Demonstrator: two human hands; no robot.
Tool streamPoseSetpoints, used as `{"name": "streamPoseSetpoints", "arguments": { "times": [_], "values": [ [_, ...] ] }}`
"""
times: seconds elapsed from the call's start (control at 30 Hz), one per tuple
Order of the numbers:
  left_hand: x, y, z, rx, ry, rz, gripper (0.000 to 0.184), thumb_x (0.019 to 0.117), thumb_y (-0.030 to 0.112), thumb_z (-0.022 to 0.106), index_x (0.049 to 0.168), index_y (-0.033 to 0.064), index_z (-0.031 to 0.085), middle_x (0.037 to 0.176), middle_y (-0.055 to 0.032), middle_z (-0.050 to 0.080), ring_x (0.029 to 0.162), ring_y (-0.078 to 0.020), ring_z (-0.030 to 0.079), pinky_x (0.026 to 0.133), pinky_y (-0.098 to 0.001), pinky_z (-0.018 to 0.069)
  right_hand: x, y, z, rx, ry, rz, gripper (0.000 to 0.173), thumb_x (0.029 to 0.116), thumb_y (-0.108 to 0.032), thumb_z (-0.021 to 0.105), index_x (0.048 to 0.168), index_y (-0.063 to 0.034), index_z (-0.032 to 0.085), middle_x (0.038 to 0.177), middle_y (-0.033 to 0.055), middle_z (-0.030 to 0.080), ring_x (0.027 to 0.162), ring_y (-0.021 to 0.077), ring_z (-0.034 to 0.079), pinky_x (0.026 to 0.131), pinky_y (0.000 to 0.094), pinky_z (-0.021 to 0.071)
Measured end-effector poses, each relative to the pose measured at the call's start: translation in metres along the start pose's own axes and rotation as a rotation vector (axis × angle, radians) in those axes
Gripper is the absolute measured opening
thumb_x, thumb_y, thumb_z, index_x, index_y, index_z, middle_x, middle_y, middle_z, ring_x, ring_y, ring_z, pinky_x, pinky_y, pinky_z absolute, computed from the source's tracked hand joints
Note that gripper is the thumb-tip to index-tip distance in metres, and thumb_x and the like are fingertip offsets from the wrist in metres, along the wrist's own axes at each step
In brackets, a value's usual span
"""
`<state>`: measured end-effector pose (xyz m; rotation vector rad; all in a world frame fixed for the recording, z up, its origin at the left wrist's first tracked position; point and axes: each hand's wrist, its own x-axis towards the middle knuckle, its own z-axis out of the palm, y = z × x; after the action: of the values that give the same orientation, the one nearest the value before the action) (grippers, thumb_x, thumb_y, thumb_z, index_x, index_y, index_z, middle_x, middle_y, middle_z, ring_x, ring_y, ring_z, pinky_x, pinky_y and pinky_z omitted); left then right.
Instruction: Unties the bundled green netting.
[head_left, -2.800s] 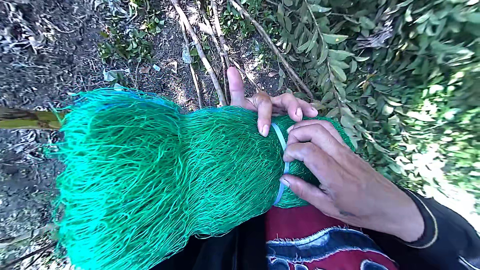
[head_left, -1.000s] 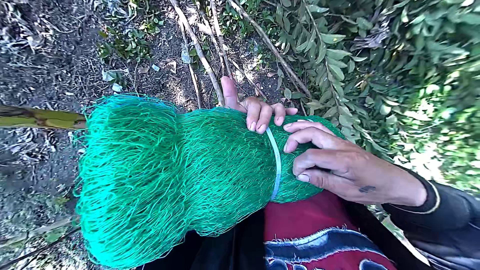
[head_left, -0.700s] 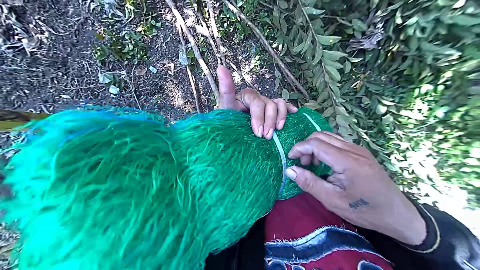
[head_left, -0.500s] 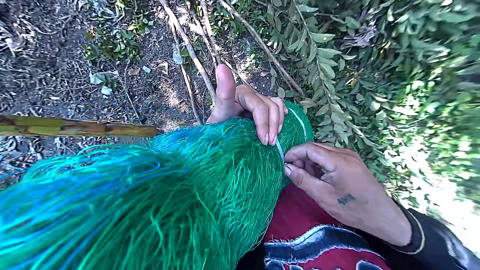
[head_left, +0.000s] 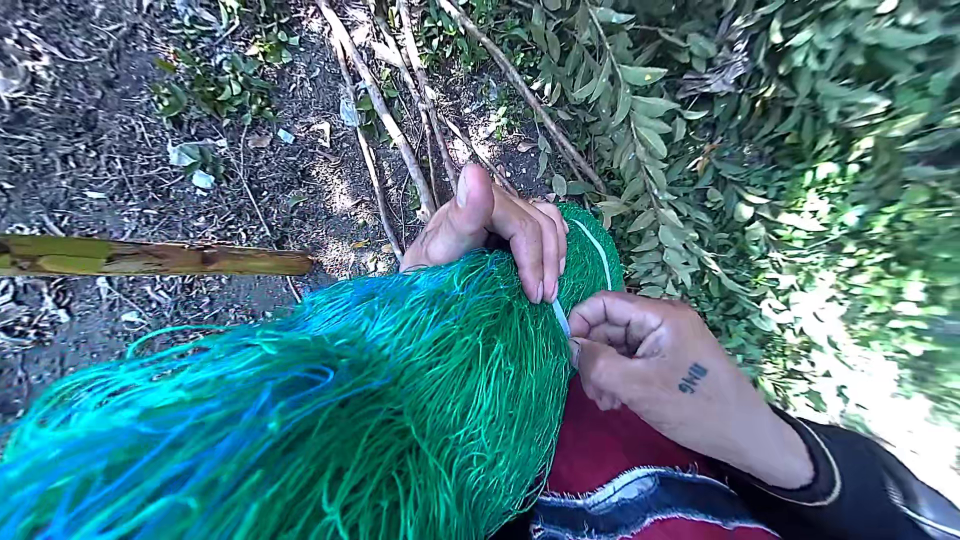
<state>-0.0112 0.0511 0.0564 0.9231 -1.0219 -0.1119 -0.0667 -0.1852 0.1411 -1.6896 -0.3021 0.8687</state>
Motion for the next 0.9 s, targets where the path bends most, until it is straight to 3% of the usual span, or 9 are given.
{"name": "streamPoseSetpoints", "arguments": {
  "times": [0.1,0.2,0.4,0.47,0.53,0.73,0.9],
  "values": [
    [-0.001,0.01,-0.002,0.028,0.023,-0.087,0.092,0.1027,0.07,0.012,0.077,0.0012,0.068,0.08,-0.0158,0.076,0.089,-0.0235,0.076,0.098,-0.0471,0.0541,-0.002,-0.001,-0.001,0.044,-0.033,0.025,0.008,0.0965,-0.018,0.065,0.096,-0.0132,0.071,0.064,-0.0088,0.066,0.052,0.0008,0.062,0.045,0.0176,0.0529],
    [-0.001,0.014,-0.001,0.075,0.044,-0.095,0.095,0.1006,0.073,0.009,0.077,0.0021,0.068,0.078,-0.0133,0.075,0.086,-0.021,0.076,0.094,-0.0441,0.0556,0.0,-0.001,-0.001,0.05,-0.062,0.029,0.009,0.0982,-0.019,0.065,0.097,-0.0126,0.071,0.066,-0.0083,0.067,0.053,0.001,0.063,0.046,0.0174,0.054],
    [-0.001,0.011,-0.003,0.11,0.078,-0.136,0.098,0.099,0.074,0.005,0.075,0.0028,0.068,0.077,-0.0112,0.075,0.083,-0.0196,0.076,0.09,-0.0426,0.0568,0.013,0.005,0.003,-0.271,0.018,-0.004,0.01,0.0921,-0.027,0.058,0.085,-0.0217,0.063,0.061,-0.0136,0.055,0.051,-0.0031,0.052,0.044,0.0181,0.0426],
    [-0.006,0.012,-0.008,0.142,0.072,-0.158,0.095,0.1014,0.072,0.008,0.076,0.004,0.069,0.079,-0.0111,0.075,0.088,-0.0213,0.075,0.094,-0.0455,0.0563,0.016,0.006,0.004,-0.341,0.036,-0.024,0.011,0.0923,-0.027,0.056,0.084,-0.0215,0.062,0.06,-0.0132,0.053,0.05,-0.0028,0.05,0.044,0.0191,0.0398],
    [-0.01,0.012,-0.01,0.17,0.073,-0.166,0.098,0.1012,0.071,0.003,0.076,0.0033,0.07,0.081,-0.012,0.077,0.091,-0.021,0.076,0.098,-0.0447,0.0543,0.019,0.008,0.005,-0.357,0.049,-0.043,0.011,0.0924,-0.026,0.056,0.084,-0.021,0.062,0.06,-0.0132,0.051,0.05,-0.0029,0.047,0.044,0.0192,0.0373],
    [-0.012,0.014,-0.007,0.203,0.117,-0.191,0.097,0.0997,0.073,0.003,0.075,0.0053,0.068,0.079,-0.0094,0.076,0.088,-0.0189,0.075,0.094,-0.0411,0.0554,0.025,0.01,0.003,-0.323,0.014,-0.069,0.011,0.0918,-0.024,0.056,0.085,-0.0191,0.063,0.062,-0.0125,0.052,0.051,-0.0033,0.047,0.046,0.0178,0.0369],
    [-0.014,0.014,-0.006,0.214,0.121,-0.196,0.089,0.1046,0.067,0.01,0.077,0.0061,0.069,0.08,-0.0099,0.076,0.09,-0.022,0.075,0.097,-0.0456,0.055,0.024,0.01,0.005,-0.373,0.019,-0.072,0.009,0.0893,-0.024,0.059,0.081,-0.0194,0.059,0.06,-0.012,0.049,0.05,-0.0028,0.045,0.045,0.0188,0.0345]
  ]
}}
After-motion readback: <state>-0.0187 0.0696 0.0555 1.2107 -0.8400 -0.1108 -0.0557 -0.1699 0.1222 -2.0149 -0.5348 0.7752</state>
